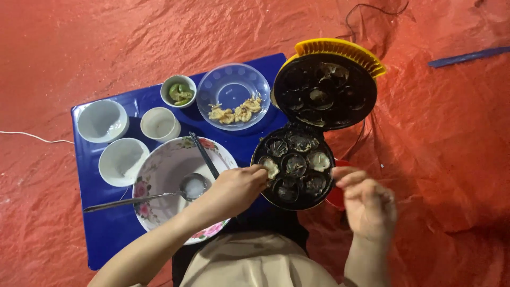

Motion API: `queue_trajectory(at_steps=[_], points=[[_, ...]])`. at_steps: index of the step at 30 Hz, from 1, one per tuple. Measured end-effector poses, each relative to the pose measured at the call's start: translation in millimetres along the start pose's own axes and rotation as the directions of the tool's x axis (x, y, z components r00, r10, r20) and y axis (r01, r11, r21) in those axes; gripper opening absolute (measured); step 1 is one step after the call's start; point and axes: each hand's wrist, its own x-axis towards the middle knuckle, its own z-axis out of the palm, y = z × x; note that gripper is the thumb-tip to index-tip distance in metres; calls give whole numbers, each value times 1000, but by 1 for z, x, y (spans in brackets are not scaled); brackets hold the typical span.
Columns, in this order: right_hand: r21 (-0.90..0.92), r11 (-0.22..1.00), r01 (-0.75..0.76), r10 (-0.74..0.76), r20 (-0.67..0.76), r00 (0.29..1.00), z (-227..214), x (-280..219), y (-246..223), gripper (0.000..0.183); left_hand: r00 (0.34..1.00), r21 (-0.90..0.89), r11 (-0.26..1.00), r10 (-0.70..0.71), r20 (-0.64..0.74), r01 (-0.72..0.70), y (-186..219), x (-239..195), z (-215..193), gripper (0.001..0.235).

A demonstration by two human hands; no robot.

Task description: The person uses their hands to remove cooked food from a black, round, multi-cavity cooking pan. They transfer the food into a clear plastic bowl placed on a blue tray. The person also handles a yellow lid and a red bucket during the process.

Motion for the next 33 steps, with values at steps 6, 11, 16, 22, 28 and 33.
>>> queue_trajectory(at_steps=[6,11,16,22,28,33], points=[[-747,648,148,-251,-26,968,-17,50,-18,18,990,8,1000,1,-144,0,-2,-4,-14,3],[-846,415,336,-349,194,917,-24,123,-46,19,957,-114,987,73,-281,-108,25,32,-46,6],[-855,305,420,-296,334,895,-18,185,-46,23,914,-170,972,82,-398,-161,39,79,-55,10],[-872,276,405,-151,377,914,-21,219,-26,32,803,-323,932,-65,-592,-163,28,142,-41,9],[-877,268,399,-50,401,915,-25,231,-20,32,699,-240,971,-171,-694,-1,22,170,-24,7],[-874,284,395,-8,409,912,-26,235,-22,33,648,-301,950,-279,-708,80,18,179,-16,2]])
